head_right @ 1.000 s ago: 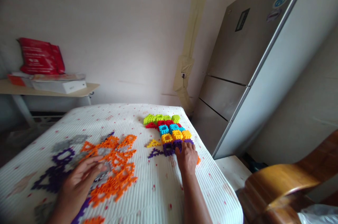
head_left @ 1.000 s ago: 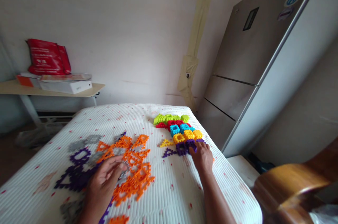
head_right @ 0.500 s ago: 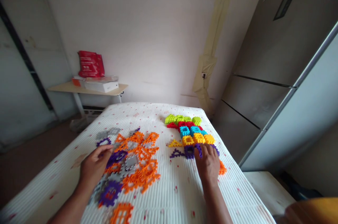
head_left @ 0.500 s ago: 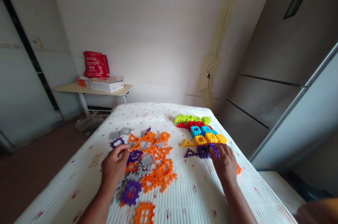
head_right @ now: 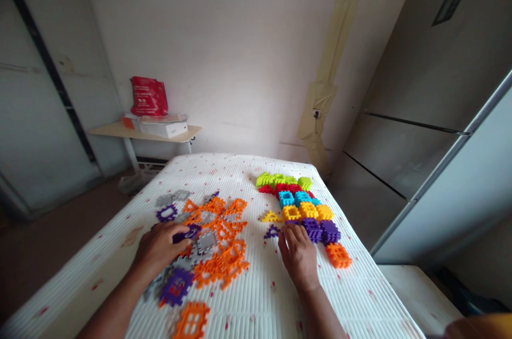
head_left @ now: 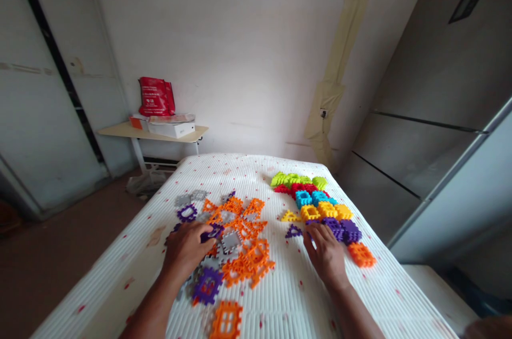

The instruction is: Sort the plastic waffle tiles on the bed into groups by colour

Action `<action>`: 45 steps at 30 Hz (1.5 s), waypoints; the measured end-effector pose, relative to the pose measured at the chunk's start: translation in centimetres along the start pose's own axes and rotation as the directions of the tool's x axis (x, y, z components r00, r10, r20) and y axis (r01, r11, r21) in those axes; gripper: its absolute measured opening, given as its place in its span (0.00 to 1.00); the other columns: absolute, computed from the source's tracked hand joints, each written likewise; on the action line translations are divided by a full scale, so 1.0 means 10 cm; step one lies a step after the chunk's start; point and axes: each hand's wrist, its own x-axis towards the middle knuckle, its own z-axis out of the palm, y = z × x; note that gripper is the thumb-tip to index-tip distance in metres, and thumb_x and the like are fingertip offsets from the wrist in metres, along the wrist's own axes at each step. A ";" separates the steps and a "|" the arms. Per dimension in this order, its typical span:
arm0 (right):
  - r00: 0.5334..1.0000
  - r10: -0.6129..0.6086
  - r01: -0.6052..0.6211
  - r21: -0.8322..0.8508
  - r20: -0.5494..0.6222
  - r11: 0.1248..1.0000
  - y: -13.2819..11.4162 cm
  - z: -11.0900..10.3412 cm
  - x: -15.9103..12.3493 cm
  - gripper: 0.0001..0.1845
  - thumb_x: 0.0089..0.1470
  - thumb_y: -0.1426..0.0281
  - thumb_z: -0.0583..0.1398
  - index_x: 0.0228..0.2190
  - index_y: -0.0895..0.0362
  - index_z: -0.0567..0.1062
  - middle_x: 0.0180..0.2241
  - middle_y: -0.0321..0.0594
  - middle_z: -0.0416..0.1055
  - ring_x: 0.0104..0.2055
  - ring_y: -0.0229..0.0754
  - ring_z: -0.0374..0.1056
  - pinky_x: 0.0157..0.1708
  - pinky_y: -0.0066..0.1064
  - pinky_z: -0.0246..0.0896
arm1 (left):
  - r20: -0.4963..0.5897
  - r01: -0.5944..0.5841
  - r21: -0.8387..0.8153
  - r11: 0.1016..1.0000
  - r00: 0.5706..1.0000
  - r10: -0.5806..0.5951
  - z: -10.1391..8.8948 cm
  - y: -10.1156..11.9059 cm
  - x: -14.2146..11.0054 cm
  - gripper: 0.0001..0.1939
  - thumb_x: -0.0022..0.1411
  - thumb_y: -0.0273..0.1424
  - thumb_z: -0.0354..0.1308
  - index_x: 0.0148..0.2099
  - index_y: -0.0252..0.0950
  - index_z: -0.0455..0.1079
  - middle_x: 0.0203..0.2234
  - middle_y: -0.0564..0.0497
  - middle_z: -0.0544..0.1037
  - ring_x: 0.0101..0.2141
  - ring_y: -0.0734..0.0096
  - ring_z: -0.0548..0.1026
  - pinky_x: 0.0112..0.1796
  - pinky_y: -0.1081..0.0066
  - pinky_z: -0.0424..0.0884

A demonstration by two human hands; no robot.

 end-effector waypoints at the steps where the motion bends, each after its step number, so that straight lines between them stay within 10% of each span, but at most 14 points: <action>1: 1.000 0.002 -0.002 0.006 0.003 1.000 0.00 0.00 0.00 0.10 0.61 0.71 0.52 0.34 0.57 0.73 0.34 0.43 0.73 0.37 0.43 0.67 0.38 0.34 0.63 | 0.024 -0.023 0.045 0.999 0.999 0.022 0.00 0.03 -0.01 0.09 0.47 0.34 0.57 0.32 0.45 0.76 0.35 0.51 0.80 0.41 0.58 0.73 0.41 0.64 0.63; 6: 1.000 0.013 -0.013 0.029 -0.002 0.999 -0.02 0.00 0.00 0.11 0.61 0.70 0.52 0.33 0.57 0.73 0.33 0.43 0.73 0.37 0.43 0.68 0.38 0.34 0.63 | 0.071 -0.072 0.163 0.984 0.996 0.061 0.00 0.08 -0.03 0.08 0.49 0.31 0.55 0.31 0.43 0.76 0.34 0.49 0.78 0.41 0.58 0.72 0.40 0.64 0.63; 15: 1.000 -0.005 0.006 0.070 -0.010 0.998 -0.02 0.02 0.00 0.10 0.61 0.72 0.52 0.33 0.57 0.72 0.32 0.43 0.72 0.36 0.43 0.67 0.38 0.33 0.63 | -0.209 0.117 -0.373 0.920 0.956 -0.207 0.02 0.00 0.04 0.16 0.49 0.42 0.54 0.33 0.38 0.75 0.30 0.47 0.80 0.34 0.59 0.75 0.39 0.64 0.69; 25: 0.999 -0.050 0.048 0.277 -0.001 0.960 -0.52 0.07 0.07 0.11 0.58 0.71 0.55 0.43 0.56 0.70 0.39 0.44 0.73 0.43 0.44 0.68 0.42 0.35 0.66 | 0.066 0.223 -0.810 0.542 0.953 -0.294 0.09 0.31 -0.10 0.26 0.41 0.44 0.64 0.40 0.32 0.74 0.27 0.49 0.79 0.28 0.66 0.75 0.31 0.70 0.71; 31: 0.988 -0.069 -0.002 0.457 0.140 0.889 -0.95 0.09 0.13 0.25 0.55 0.60 0.58 0.52 0.57 0.65 0.48 0.48 0.68 0.48 0.46 0.65 0.46 0.37 0.66 | 0.214 0.275 -0.817 0.507 0.961 -0.176 0.21 0.56 -0.24 0.21 0.42 0.42 0.64 0.37 0.34 0.73 0.28 0.50 0.79 0.30 0.66 0.76 0.33 0.70 0.72; 36: 0.987 -0.042 -0.034 0.460 0.154 0.888 -1.06 0.10 0.14 0.18 0.56 0.65 0.56 0.48 0.57 0.68 0.43 0.46 0.70 0.43 0.45 0.65 0.42 0.36 0.66 | 0.292 0.290 -0.808 0.513 0.953 -0.078 0.31 0.62 -0.29 0.18 0.45 0.40 0.63 0.37 0.35 0.72 0.27 0.51 0.78 0.31 0.65 0.76 0.34 0.69 0.72; 45: 0.999 0.042 -0.039 0.111 -0.028 0.993 -0.65 0.03 0.12 0.14 0.57 0.67 0.56 0.44 0.57 0.71 0.42 0.47 0.73 0.43 0.46 0.68 0.44 0.39 0.63 | 0.284 0.276 -0.804 0.526 0.957 -0.067 0.30 0.59 -0.28 0.24 0.46 0.43 0.62 0.43 0.36 0.68 0.28 0.52 0.77 0.32 0.66 0.76 0.35 0.70 0.72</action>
